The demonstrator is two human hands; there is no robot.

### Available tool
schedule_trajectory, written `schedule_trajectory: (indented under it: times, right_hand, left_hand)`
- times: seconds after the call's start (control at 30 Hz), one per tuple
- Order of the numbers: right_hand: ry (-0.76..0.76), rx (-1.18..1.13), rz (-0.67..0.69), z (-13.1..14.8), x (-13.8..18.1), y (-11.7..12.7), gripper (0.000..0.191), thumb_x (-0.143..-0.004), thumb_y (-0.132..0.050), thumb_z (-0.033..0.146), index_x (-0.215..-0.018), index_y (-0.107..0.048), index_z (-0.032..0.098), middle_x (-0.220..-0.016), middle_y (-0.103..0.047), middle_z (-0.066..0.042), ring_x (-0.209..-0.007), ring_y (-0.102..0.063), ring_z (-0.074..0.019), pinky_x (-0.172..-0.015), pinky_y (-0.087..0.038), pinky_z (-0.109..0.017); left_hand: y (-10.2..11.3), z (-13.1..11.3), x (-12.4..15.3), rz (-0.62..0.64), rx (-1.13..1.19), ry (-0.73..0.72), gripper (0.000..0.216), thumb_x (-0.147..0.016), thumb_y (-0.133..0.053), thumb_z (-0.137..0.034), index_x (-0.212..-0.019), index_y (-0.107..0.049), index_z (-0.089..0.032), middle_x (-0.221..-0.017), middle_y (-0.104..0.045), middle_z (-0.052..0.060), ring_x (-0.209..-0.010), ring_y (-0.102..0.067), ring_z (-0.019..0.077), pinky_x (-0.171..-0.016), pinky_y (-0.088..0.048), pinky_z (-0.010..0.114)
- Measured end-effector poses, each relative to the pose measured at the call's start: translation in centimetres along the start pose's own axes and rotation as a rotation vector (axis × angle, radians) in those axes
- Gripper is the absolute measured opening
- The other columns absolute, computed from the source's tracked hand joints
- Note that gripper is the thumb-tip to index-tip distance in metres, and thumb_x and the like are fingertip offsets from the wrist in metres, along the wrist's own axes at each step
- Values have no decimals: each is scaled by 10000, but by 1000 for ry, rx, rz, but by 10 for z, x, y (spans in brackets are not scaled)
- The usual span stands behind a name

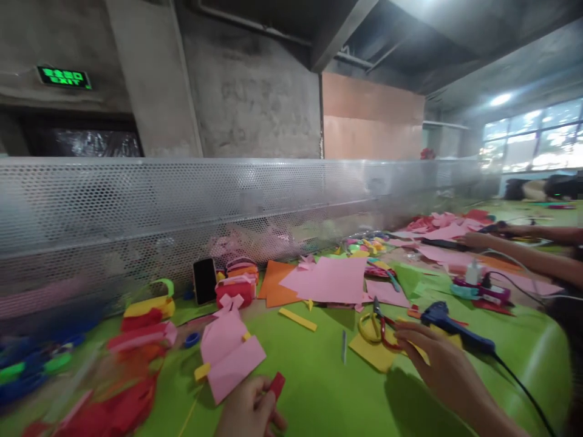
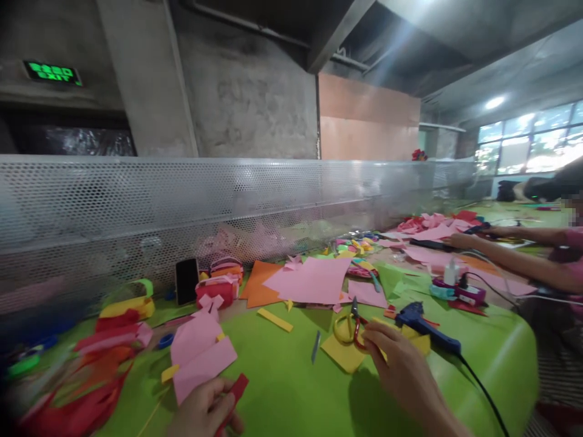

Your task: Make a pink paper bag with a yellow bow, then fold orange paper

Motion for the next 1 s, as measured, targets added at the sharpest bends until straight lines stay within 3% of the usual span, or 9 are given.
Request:
schedule_trajectory:
  times: [0.13, 0.23, 0.33, 0.43, 0.57, 0.63, 0.73, 0.83, 1.0]
  right_hand:
    - [-81, -296, 248, 48, 10, -29, 317, -764, -524, 474, -753, -732, 234, -886, -738, -88, -833, -681, -278, -765, -535, -369]
    - [-210, -687, 522, 101, 31, -70, 386, -766, -538, 544, -835, -708, 204, -795, -724, -84, -747, -671, -237, -649, -534, -313]
    - [-319, -968, 602, 147, 40, -102, 463, -717, -602, 543, -977, -651, 163, -882, -712, -89, -804, -657, -212, -677, -522, -300]
    - [-268, -1009, 744, 189, 32, -129, 363, -680, -634, 509, -721, -616, 149, -660, -657, -33, -617, -604, -152, -557, -468, -253]
    - [-273, -1066, 836, 205, 1, -152, 358, -645, -623, 511, -612, -532, 167, -533, -592, 4, -491, -580, -137, -474, -434, -242]
    - [-288, -1072, 786, 194, -19, -157, 321, -644, -627, 477, -632, -525, 173, -563, -600, 10, -510, -618, -153, -487, -460, -253]
    - [-329, -1048, 675, 166, -41, -162, 213, -676, -633, 349, -652, -497, 187, -563, -571, 47, -480, -609, -124, -475, -453, -230]
    - [-381, -1029, 682, 150, -42, -167, 131, -742, -590, 227, -693, -473, 195, -521, -541, 77, -419, -566, -96, -458, -453, -220]
    - [-444, -995, 884, 158, -21, -178, 186, -862, -573, 203, -694, -514, 152, -534, -544, 75, -426, -538, -69, -435, -437, -192]
  left_hand:
    - [-13, -3, 9, 40, 389, 121, 110, -839, -532, -264, -795, -521, -164, -582, -666, 27, -445, -596, 122, -429, -387, 204]
    - [-9, -12, 14, -80, 823, 87, 121, -728, -679, -193, -720, -564, -156, -658, -679, 29, -622, -636, 119, -614, -481, 229]
    - [-4, -14, 17, -198, 854, 52, 263, -544, -829, -252, -672, -625, -144, -551, -589, -34, -481, -504, 60, -517, -414, 188]
    - [5, -21, 18, -226, 758, -31, 376, -481, -841, -408, -690, -672, -145, -496, -510, -59, -441, -411, 45, -475, -351, 185]
    - [37, -35, 18, -259, 534, -161, 361, -559, -763, -486, -691, -696, -156, -626, -611, 8, -603, -533, 133, -612, -437, 265]
    - [60, -42, 17, -334, 293, -232, 410, -502, -813, -345, -864, -718, -178, -918, -688, 66, -911, -584, 230, -828, -443, 328]
    - [74, -56, 14, -449, -588, -286, 798, -499, -799, -249, -1254, -556, -164, -1363, -511, 133, -1312, -356, 328, -1085, -250, 441]
    - [69, -52, 7, -418, -996, -213, 684, -646, -710, -322, -1276, -536, -118, -1324, -547, 157, -1275, -419, 335, -1072, -272, 481]
    - [66, -57, 9, -406, -1101, -232, 445, -743, -621, -314, -1155, -640, -147, -1175, -660, 136, -1112, -578, 308, -1001, -379, 485]
Point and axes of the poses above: each hand's wrist, its own x-axis away from the middle knuckle, its own y-axis out of the back of the hand, z = x × y, the point moved 9 cm from there along -x, towards the middle knuckle
